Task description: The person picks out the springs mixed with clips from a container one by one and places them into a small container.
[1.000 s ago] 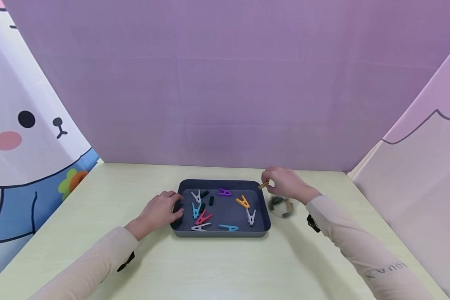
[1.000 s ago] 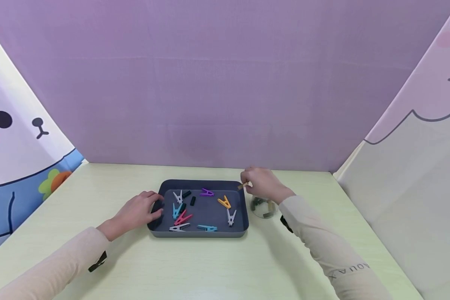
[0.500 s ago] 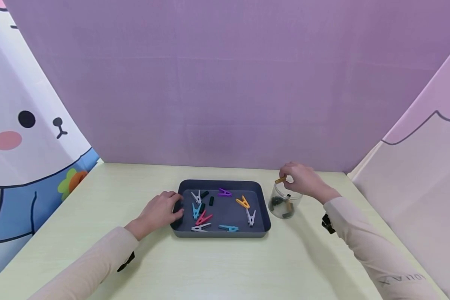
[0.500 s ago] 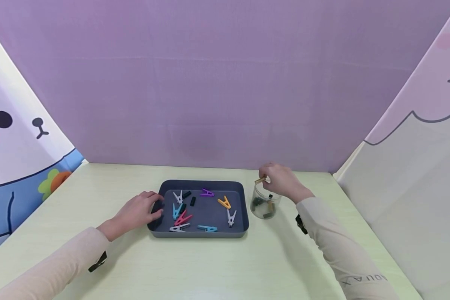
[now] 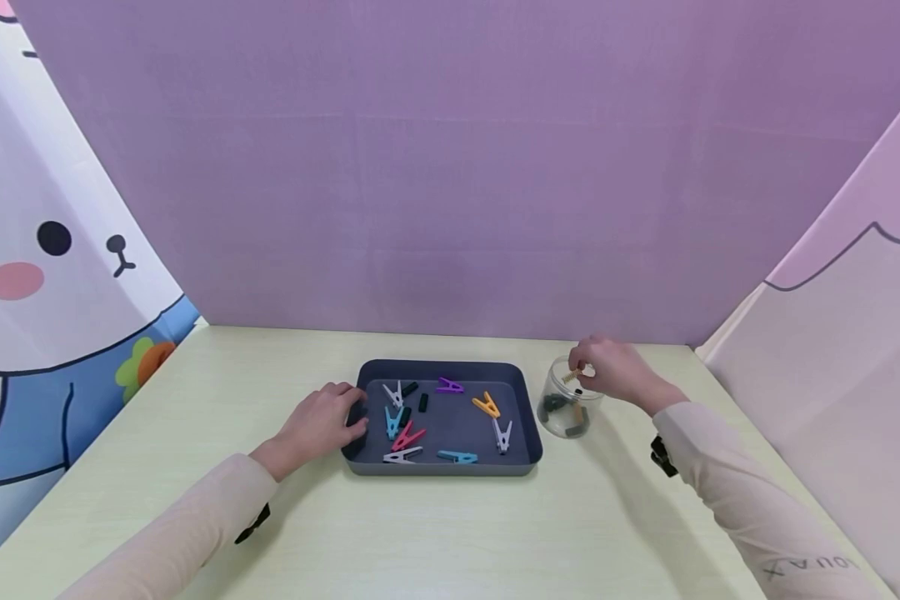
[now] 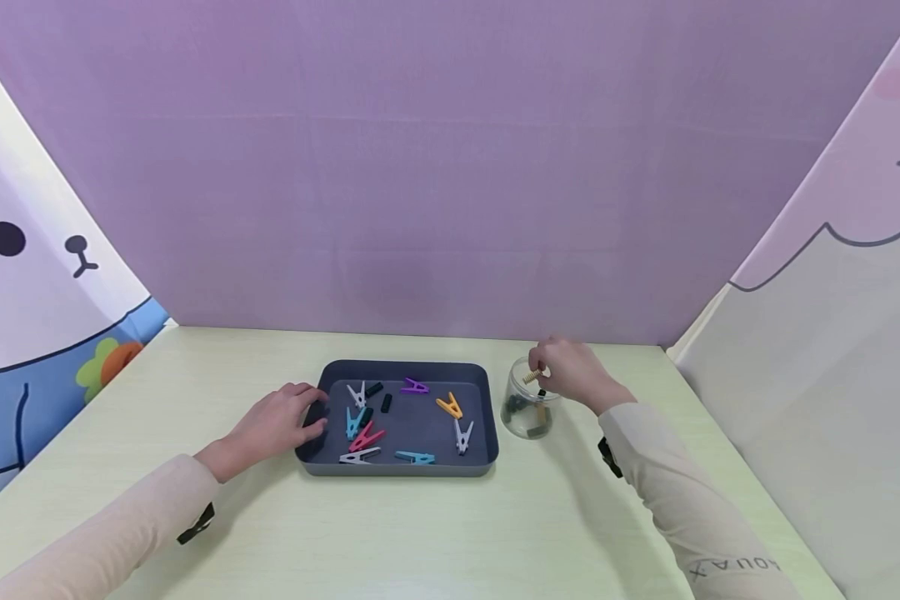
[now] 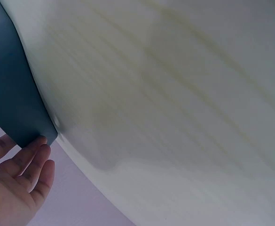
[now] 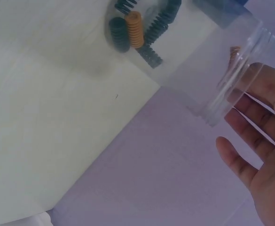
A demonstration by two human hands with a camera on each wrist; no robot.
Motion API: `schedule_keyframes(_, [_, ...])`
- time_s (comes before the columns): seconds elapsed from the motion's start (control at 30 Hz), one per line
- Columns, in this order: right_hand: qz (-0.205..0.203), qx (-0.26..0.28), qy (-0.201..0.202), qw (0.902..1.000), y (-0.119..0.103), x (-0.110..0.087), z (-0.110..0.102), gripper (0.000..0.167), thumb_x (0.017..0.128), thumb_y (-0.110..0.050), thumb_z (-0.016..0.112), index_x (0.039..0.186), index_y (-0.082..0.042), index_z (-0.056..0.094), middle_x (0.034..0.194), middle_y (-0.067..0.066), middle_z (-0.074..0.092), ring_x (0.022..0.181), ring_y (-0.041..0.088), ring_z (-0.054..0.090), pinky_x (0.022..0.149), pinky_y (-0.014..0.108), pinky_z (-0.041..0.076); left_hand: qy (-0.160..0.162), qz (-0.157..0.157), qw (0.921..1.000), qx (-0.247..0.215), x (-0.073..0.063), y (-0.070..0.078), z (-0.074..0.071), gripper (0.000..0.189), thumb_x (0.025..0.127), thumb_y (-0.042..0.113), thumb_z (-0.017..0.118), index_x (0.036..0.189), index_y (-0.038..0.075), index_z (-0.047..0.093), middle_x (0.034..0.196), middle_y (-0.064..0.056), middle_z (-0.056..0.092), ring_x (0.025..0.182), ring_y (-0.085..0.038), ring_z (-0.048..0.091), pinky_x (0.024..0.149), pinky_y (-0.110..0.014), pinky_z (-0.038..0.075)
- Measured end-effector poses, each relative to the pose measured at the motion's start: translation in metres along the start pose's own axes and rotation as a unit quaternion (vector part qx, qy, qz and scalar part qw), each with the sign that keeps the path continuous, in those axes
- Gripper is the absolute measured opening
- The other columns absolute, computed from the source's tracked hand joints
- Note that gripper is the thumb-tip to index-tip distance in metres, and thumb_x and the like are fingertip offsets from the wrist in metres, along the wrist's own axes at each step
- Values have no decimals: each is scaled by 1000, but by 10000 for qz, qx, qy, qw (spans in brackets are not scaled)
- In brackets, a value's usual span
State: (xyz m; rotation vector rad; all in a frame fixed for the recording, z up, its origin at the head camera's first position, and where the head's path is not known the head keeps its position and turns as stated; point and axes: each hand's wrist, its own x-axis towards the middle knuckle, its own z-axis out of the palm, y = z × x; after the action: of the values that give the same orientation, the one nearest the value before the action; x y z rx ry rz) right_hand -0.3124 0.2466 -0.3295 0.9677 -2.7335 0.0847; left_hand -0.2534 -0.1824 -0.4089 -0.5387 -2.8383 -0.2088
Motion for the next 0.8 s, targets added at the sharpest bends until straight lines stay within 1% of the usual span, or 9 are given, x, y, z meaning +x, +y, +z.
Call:
schedule_keyframes(0.23, [-118,12,-42,9999,-2,-1,4,12,70,-4,73,75,-13,66,76,-4,64,71,14,53,58,30,45,4,-14,10000,-15,0,0,0,39,78,34,67,105,5,63,105,-12,62,95,-28,58,79,-42,50])
schedule_keyframes(0.43, [-235,164,-240,9993,-3,-2,4,11,70,-4,73,74,-12,66,76,-2,64,71,16,54,60,30,44,19,5,10000,-7,0,-1,0,38,78,34,67,104,6,63,105,-12,62,94,-27,59,78,-42,50])
schedule_keyframes(0.57, [-180,284,-354,9988,-3,-3,3,11,71,-4,72,77,-11,66,77,-2,64,73,18,54,62,30,43,21,27,10000,1,-1,0,0,39,78,34,67,104,6,64,104,-12,63,93,-27,59,78,-41,50])
schedule_keyframes(0.63, [-133,291,-384,9988,-3,-3,3,11,71,-4,71,77,-11,66,77,-1,63,72,16,53,62,29,43,20,33,10000,1,-1,0,0,38,78,34,67,104,6,64,103,-11,63,92,-27,59,77,-41,50])
schedule_keyframes(0.8, [-15,288,-341,9990,-2,-3,3,13,71,-4,71,77,-13,64,77,-2,62,72,15,53,62,30,43,11,22,10000,-23,-1,1,-2,38,78,34,67,104,6,64,103,-11,62,93,-27,59,77,-41,50])
